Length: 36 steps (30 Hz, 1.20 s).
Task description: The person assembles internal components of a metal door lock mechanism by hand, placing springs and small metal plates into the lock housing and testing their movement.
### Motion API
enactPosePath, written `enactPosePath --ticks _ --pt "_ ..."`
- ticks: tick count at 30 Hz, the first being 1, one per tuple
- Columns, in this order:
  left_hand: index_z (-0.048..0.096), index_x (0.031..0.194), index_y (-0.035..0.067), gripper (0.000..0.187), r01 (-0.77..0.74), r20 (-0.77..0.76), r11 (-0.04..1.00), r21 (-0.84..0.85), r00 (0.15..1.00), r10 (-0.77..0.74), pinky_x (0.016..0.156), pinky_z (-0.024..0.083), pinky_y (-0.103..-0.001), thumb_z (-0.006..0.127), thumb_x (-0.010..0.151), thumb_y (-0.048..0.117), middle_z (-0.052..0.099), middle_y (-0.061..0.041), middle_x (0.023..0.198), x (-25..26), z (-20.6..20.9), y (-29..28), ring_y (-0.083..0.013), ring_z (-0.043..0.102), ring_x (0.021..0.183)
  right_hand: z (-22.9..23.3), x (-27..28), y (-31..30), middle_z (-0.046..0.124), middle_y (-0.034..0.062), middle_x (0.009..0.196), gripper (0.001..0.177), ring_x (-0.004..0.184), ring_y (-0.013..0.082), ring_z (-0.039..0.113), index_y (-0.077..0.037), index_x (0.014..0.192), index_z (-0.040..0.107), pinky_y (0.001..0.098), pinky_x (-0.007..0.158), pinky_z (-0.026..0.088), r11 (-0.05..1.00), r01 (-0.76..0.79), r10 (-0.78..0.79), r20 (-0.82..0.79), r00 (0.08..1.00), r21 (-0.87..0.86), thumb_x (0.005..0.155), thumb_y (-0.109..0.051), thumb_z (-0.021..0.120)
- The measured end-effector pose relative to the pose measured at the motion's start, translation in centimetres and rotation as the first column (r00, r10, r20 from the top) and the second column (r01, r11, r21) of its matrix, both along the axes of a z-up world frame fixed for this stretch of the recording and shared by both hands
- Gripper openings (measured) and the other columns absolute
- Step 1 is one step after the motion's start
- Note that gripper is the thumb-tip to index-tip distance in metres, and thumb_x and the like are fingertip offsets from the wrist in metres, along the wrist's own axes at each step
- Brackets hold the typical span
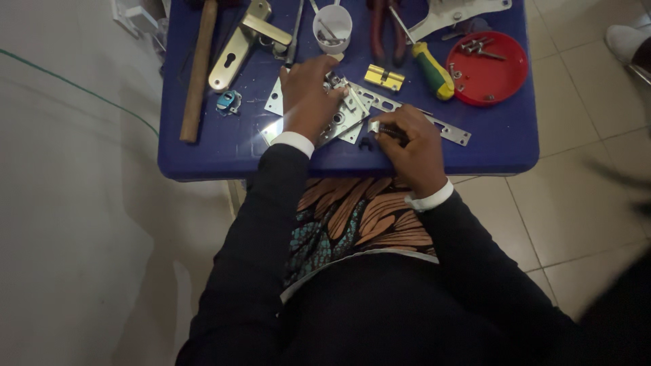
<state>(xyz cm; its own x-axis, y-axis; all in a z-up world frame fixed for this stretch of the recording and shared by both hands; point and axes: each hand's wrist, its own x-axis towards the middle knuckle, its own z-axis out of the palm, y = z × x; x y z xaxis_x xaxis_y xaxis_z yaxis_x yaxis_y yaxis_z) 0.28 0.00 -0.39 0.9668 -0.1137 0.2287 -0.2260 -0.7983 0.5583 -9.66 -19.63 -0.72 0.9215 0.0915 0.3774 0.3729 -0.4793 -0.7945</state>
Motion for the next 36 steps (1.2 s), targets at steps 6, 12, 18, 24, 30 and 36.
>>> enactPosePath --ticks 6,12,18,24,30,36 --pt "0.068 0.117 0.016 0.036 0.003 -0.035 0.999 -0.043 0.999 -0.004 0.123 0.018 -0.054 0.081 0.084 0.023 0.073 -0.003 0.112 -0.6 -0.4 0.0 -0.0246 0.061 0.116 0.0 -0.1 0.1 0.056 0.0039 0.086 0.020 0.071 0.0128 0.053 -0.006 0.108 0.075 0.0279 0.064 0.042 1.000 0.010 -0.009 -0.044 0.999 0.019 0.088 -0.006 0.077" --pt "0.069 0.117 0.020 0.028 0.070 -0.036 0.987 -0.148 0.996 -0.077 0.124 0.017 -0.053 0.074 0.090 0.015 0.074 -0.003 0.113 -0.2 -1.1 0.9 -0.0228 0.067 0.112 0.1 -0.2 0.1 0.055 0.0041 0.087 0.020 0.072 0.0130 0.055 -0.006 0.109 0.075 0.0275 0.065 0.043 1.000 0.001 0.001 -0.043 0.999 0.026 0.088 -0.006 0.076" --pt "0.068 0.118 0.020 0.029 0.089 -0.038 0.988 -0.124 0.995 -0.094 0.124 0.018 -0.053 0.072 0.091 0.013 0.074 -0.005 0.111 -0.3 -1.1 1.0 -0.0238 0.068 0.111 -0.1 -0.1 0.1 0.057 0.0046 0.087 0.022 0.073 0.0150 0.056 -0.005 0.109 0.075 0.0293 0.067 0.043 1.000 0.006 -0.006 -0.020 1.000 0.001 0.087 -0.005 0.076" --pt "0.065 0.128 0.022 0.034 -0.052 -0.175 0.941 -0.335 0.985 -0.007 0.109 0.049 -0.044 0.067 0.094 0.018 0.068 -0.006 0.130 -0.6 0.4 1.7 -0.0226 0.067 0.118 -0.2 -0.1 0.0 0.056 0.0049 0.087 0.023 0.074 0.0148 0.055 -0.006 0.110 0.075 0.0286 0.068 0.044 1.000 0.003 -0.003 -0.006 1.000 0.007 0.087 -0.005 0.076" --pt "0.064 0.135 0.011 0.040 0.024 0.092 0.938 -0.346 0.996 0.008 0.114 0.049 -0.044 0.072 0.097 0.021 0.069 -0.010 0.137 -2.9 1.7 6.4 -0.0258 0.066 0.131 0.0 0.2 0.1 0.055 0.0042 0.083 0.023 0.071 0.0148 0.053 -0.007 0.109 0.075 0.0292 0.064 0.042 1.000 -0.020 0.020 -0.044 0.999 0.005 0.086 -0.006 0.078" --pt "0.052 0.149 0.013 0.085 -0.003 0.153 0.997 -0.082 0.988 0.015 0.125 0.032 -0.050 0.092 0.080 0.043 0.050 -0.015 0.158 -7.8 0.3 9.2 -0.0362 0.041 0.150 -0.4 2.5 0.5 0.067 0.0041 0.093 0.027 0.077 0.0130 0.062 -0.007 0.115 0.073 0.0279 0.069 0.049 0.997 -0.059 0.059 0.005 0.998 0.042 0.088 -0.006 0.081"
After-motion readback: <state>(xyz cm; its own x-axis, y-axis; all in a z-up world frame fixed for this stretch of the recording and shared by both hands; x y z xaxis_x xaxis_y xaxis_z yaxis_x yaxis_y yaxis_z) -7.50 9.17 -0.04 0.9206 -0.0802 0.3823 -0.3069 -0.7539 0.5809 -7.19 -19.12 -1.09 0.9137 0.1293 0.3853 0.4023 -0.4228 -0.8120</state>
